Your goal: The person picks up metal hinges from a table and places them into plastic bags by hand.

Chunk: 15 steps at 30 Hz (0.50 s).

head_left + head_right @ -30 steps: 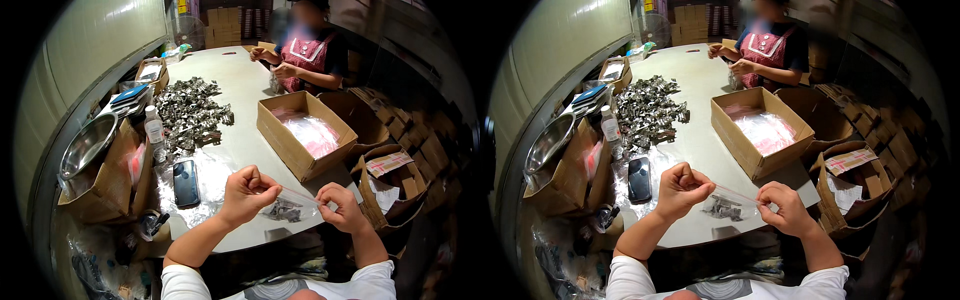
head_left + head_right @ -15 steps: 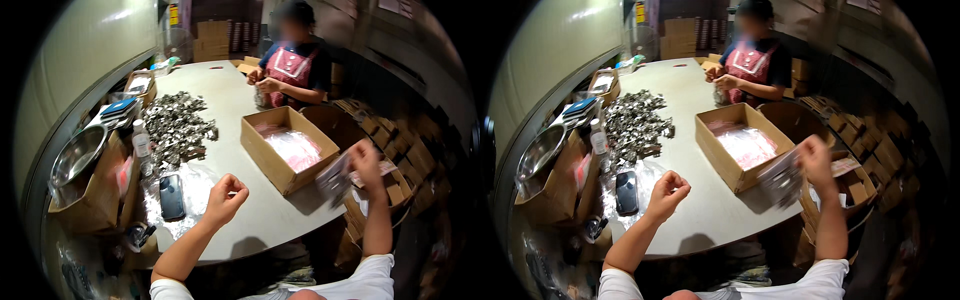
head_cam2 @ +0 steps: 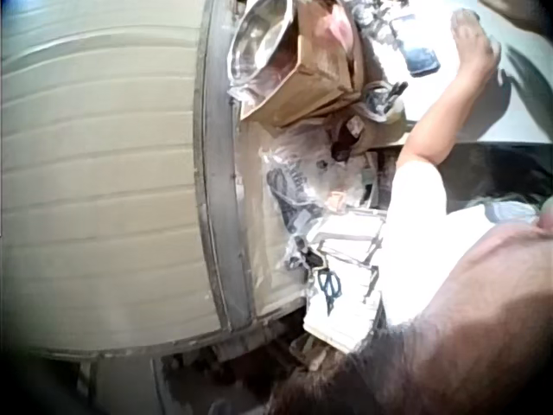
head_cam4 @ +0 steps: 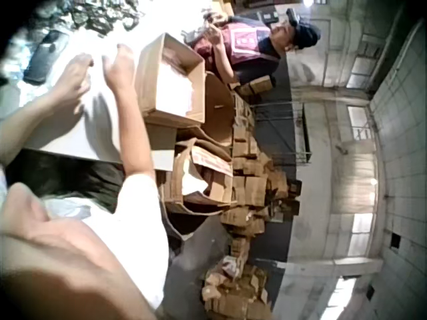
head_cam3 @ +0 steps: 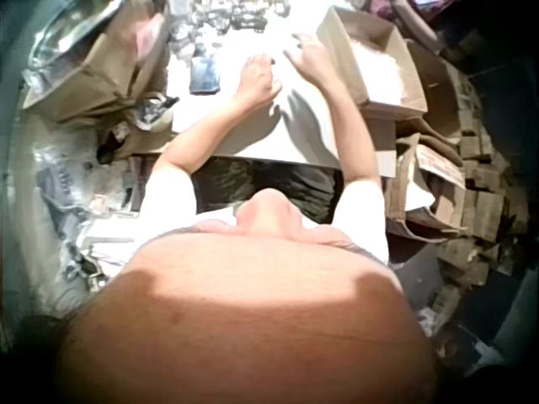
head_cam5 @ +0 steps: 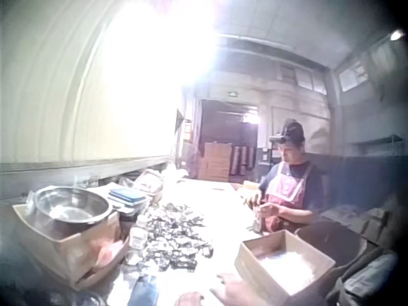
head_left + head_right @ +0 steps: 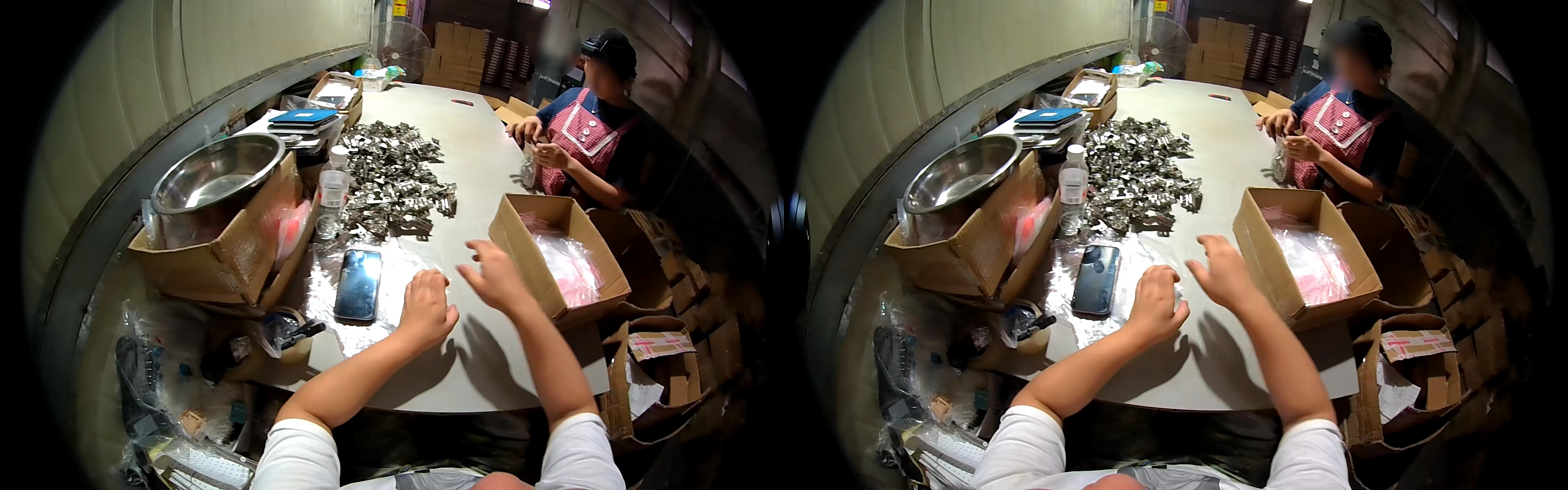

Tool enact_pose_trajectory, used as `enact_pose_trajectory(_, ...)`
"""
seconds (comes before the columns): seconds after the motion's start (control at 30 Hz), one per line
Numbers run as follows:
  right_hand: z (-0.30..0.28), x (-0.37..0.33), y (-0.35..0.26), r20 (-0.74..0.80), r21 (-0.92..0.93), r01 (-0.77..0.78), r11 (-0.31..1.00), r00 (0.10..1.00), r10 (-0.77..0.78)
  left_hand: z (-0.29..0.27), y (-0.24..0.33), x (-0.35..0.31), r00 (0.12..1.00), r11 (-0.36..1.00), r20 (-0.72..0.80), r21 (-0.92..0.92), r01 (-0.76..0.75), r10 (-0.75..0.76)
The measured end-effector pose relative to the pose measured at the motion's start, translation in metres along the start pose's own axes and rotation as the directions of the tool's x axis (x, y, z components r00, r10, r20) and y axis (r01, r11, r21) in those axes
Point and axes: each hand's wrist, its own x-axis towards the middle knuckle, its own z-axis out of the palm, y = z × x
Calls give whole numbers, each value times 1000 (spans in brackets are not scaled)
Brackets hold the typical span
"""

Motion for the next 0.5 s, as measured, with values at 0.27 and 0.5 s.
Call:
enact_pose_trajectory(0.27,83,24,69,-258,412,-269,870,882,395,28,-31,-10,941,925,314,379,-3,-126)
enact_pose_trajectory(0.5,19,-21,63,-337,478,-239,845,839,428,9,-28,6,917,960,284,84,267,-280)
